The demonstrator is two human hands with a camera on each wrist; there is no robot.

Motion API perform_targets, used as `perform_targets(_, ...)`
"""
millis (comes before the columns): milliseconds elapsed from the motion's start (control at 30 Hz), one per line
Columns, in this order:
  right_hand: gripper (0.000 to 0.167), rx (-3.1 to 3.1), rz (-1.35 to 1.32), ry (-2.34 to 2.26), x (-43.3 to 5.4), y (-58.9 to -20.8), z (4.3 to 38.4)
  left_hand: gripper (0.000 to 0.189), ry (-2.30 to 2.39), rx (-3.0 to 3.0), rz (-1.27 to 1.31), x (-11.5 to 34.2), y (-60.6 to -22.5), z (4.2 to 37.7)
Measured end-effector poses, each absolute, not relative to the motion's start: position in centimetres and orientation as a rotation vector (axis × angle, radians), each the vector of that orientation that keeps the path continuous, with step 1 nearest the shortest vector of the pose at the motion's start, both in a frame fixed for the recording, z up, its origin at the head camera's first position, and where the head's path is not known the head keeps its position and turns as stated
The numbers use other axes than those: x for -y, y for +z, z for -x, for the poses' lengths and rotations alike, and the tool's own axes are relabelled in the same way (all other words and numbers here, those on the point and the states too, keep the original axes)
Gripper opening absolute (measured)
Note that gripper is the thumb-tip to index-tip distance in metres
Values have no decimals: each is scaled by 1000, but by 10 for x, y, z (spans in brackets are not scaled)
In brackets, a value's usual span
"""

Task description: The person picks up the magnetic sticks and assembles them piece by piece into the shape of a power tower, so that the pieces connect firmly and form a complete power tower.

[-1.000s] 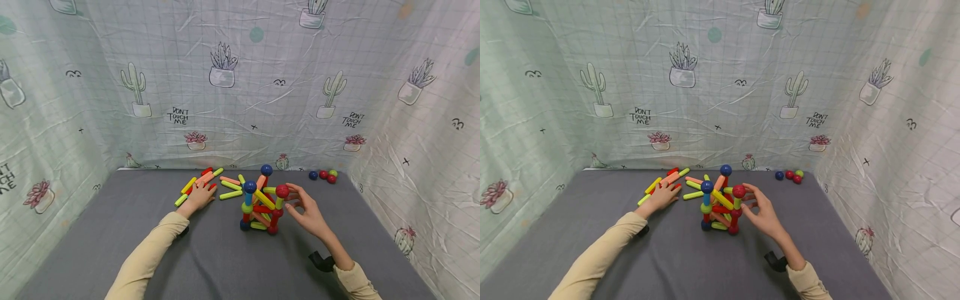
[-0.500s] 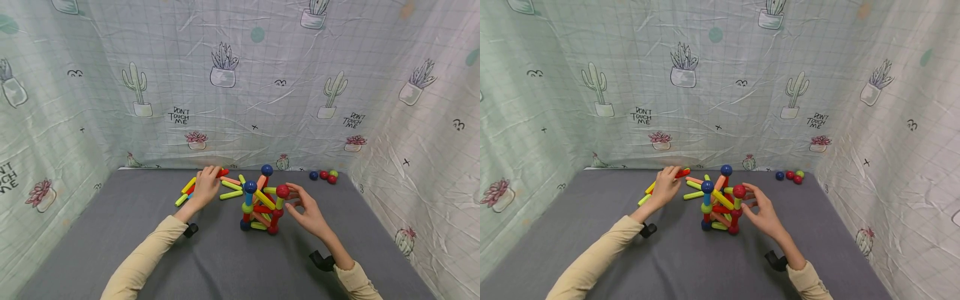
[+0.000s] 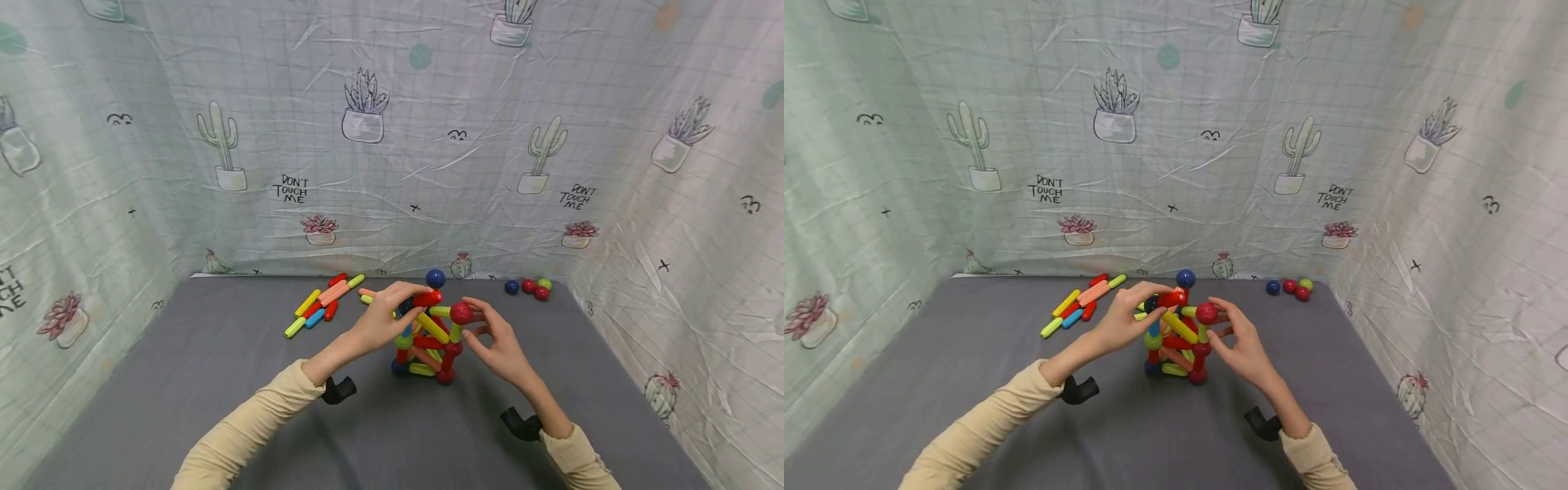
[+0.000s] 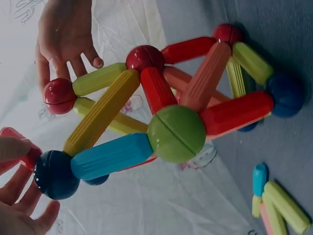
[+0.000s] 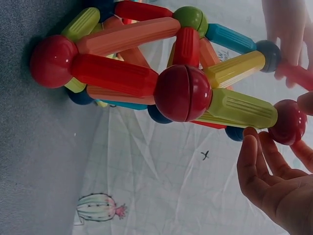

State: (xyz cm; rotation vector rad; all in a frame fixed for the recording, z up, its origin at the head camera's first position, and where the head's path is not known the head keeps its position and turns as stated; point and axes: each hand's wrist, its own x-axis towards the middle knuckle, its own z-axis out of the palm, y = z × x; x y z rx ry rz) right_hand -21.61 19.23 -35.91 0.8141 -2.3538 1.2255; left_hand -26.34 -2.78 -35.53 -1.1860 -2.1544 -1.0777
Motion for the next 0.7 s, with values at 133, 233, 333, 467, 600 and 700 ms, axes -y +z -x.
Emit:
perform_targets(133, 48, 2352, -808, 1223, -192, -360, 217, 35, -873, 2172, 1200, 25, -353, 262)
perform_targets(233, 49, 2344, -811, 1217, -194, -364, 221, 28, -618, 2176, 1202, 19, -351, 261)
perform_targets(333, 50, 2341, -808, 1224, -198, -374, 228, 24, -352, 2191, 1155, 12, -349, 257)
perform_targets(467, 51, 2342, -797, 1231, -203, -385, 236, 28, -93, 2222, 1058, 5, -348, 251)
perform_targets(600, 53, 2335, -815, 1221, -204, -388, 238, 34, -118, 2211, 1006, 5, -351, 251)
perform_targets(700, 55, 2394, -794, 1204, -204, -386, 235, 45, -320, 2196, 922, 11, -359, 251)
